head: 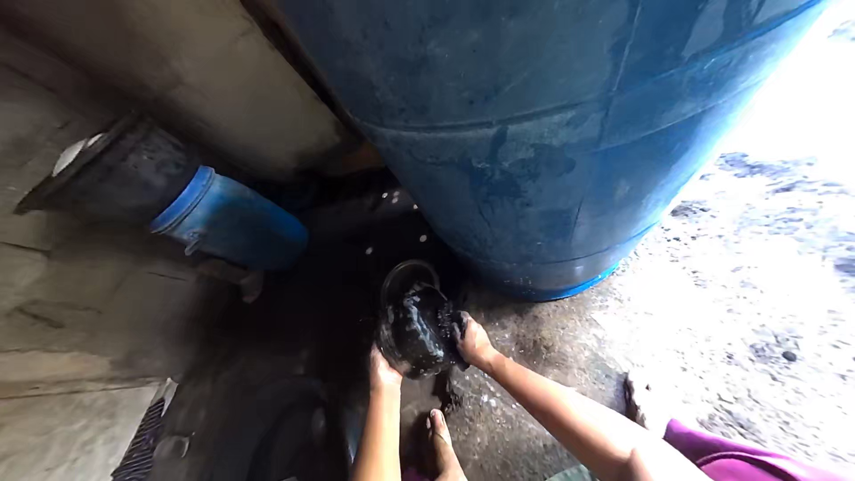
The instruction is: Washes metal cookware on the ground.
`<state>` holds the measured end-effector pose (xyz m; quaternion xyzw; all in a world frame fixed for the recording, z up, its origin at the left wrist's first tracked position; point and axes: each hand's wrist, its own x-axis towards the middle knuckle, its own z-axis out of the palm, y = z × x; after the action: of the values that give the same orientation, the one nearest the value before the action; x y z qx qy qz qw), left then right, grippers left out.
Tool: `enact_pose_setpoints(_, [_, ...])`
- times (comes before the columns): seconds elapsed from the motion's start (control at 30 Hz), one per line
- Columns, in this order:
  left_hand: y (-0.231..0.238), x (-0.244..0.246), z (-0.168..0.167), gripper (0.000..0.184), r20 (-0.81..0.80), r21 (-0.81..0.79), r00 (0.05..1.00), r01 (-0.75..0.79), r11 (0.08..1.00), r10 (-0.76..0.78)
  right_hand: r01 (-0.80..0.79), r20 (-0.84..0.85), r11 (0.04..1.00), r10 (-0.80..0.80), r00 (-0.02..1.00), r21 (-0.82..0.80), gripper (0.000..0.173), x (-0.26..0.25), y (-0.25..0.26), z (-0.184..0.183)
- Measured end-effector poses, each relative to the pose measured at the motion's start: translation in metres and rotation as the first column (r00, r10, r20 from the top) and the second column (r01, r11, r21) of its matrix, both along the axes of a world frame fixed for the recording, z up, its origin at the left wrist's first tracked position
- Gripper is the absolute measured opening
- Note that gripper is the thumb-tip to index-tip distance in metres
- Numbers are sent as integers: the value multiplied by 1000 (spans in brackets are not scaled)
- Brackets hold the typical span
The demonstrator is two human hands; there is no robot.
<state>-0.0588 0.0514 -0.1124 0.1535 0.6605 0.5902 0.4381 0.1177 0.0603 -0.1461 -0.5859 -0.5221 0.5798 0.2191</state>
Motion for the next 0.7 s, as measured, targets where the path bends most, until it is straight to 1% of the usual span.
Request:
enact_pose_setpoints(0.1, [-1, -7, 4, 47, -41, -77, 999, 29, 997, -32, 39, -135, 976, -10, 991, 213, 47, -9, 1, 19])
enact_pose_setpoints(0.2, [-6, -1, 1, 47, 42, -117, 996, 86, 989, -81, 98, -116, 918, -58, 992, 383, 45, -2, 22, 22])
enact_pose_setpoints(0.23, [-10, 2, -1, 48, 77, -108, 993, 101, 989, -93, 104, -77, 913, -81, 994, 394, 44, 3, 29, 18])
enact_pose_setpoints(0.27, [-12, 7, -2, 48, 103, -96, 989, 115, 989, -105, 101, -29, 925, -97, 995, 366, 45, 10, 36, 13])
enact_pose_setpoints(0.37, [-13, 21, -1, 46, 125, -64, 984, 133, 989, -124, 84, 125, 979, -109, 986, 185, 50, 28, 44, -12])
enact_pose_setpoints(0.43, [-9, 22, 3, 45, 94, -37, 990, 105, 994, -102, 82, 167, 993, -95, 981, 80, 54, 34, 38, -33])
enact_pose_setpoints(0.47, [-7, 19, 5, 45, 77, -22, 994, 85, 996, -83, 81, 152, 995, -89, 984, 55, 53, 34, 30, -38])
enact_pose_setpoints(0.53, [-3, 11, 6, 45, 51, 21, 998, 35, 999, -36, 77, 74, 994, -83, 994, 77, 49, 28, 15, -34])
enact_pose_setpoints(0.6, [-2, 4, 6, 46, 34, 61, 999, 3, 998, -5, 53, -29, 987, -49, 998, 150, 45, 17, 3, -15])
enact_pose_setpoints(0.67, [-2, -1, 5, 47, 13, 56, 1000, -11, 998, 10, 17, -118, 968, 13, 993, 250, 43, 6, -4, 8])
enact_pose_setpoints(0.7, [-2, -3, 4, 48, -4, 38, 1000, -7, 999, 7, -2, -136, 957, 43, 990, 290, 42, 2, -5, 19])
